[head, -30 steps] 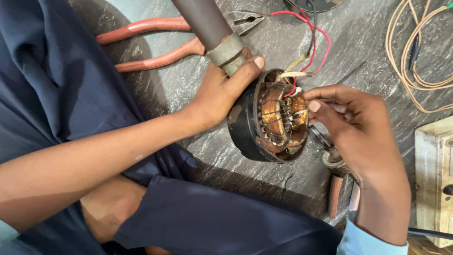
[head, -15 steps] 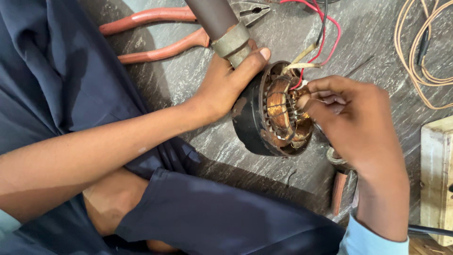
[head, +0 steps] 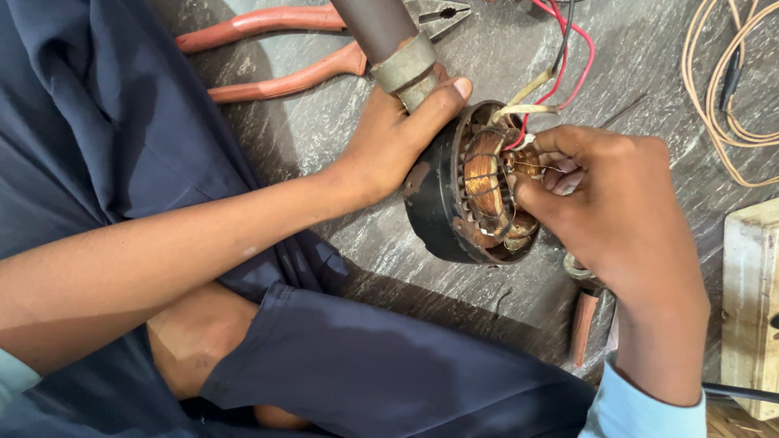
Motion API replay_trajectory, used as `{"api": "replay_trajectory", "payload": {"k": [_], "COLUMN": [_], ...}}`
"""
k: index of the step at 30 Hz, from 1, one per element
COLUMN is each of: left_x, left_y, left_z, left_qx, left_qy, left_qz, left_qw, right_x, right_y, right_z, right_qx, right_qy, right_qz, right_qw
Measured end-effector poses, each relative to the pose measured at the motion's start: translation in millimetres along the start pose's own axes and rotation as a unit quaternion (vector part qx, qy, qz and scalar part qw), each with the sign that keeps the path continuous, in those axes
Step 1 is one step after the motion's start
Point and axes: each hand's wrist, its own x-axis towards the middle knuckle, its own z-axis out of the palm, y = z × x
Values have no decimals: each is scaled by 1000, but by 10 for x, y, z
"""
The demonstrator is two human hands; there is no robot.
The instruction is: The person is repairing an electrical motor by hand. They are seen manipulating copper wires within the motor's stator, connecting them to a power source, and testing the connections.
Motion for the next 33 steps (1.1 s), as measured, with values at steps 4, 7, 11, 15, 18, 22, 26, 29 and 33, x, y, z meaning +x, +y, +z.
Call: {"api": "replay_trajectory", "payload": {"k": [4, 7, 11, 15, 18, 22, 26, 29, 33], "left_x": [5, 0, 3, 0, 5, -2, 20, 14, 10], "left_y": [-7, -11, -8, -3, 4, 3, 12, 34, 63], "left_z": [7, 1, 2, -2, 0, -1, 7, -7, 11], "left_qx": [-3, -4, -13, -11, -14, -17, -15, -5, -41], "left_qy": [1, -1, -8, -8, -12, -12, -16, -14, -28], "left_qz": [3, 3, -11, -9, -17, -18, -10, -12, -52], "left_qw": [1000, 1000, 1000, 1000, 1000, 1000, 1000, 1000, 997], "right_x": [-2, 4, -23, -101, -105, -88, 59, 158, 247], "right_y": [87, 161, 164, 110, 133, 173, 163, 108, 53], "right_z": [-12, -33, -44, -100, -213, -163, -175, -256, -318], "right_qx": [18, 65, 85, 37, 19, -3, -142, -237, -197], "right_qy": [2, 3, 17, 63, 24, -39, -165, -242, -233], "right_qz": [-8, -27, -41, -79, -113, -144, -95, -33, -75], "right_qw": [1000, 997, 995, 994, 993, 989, 971, 940, 949]}}
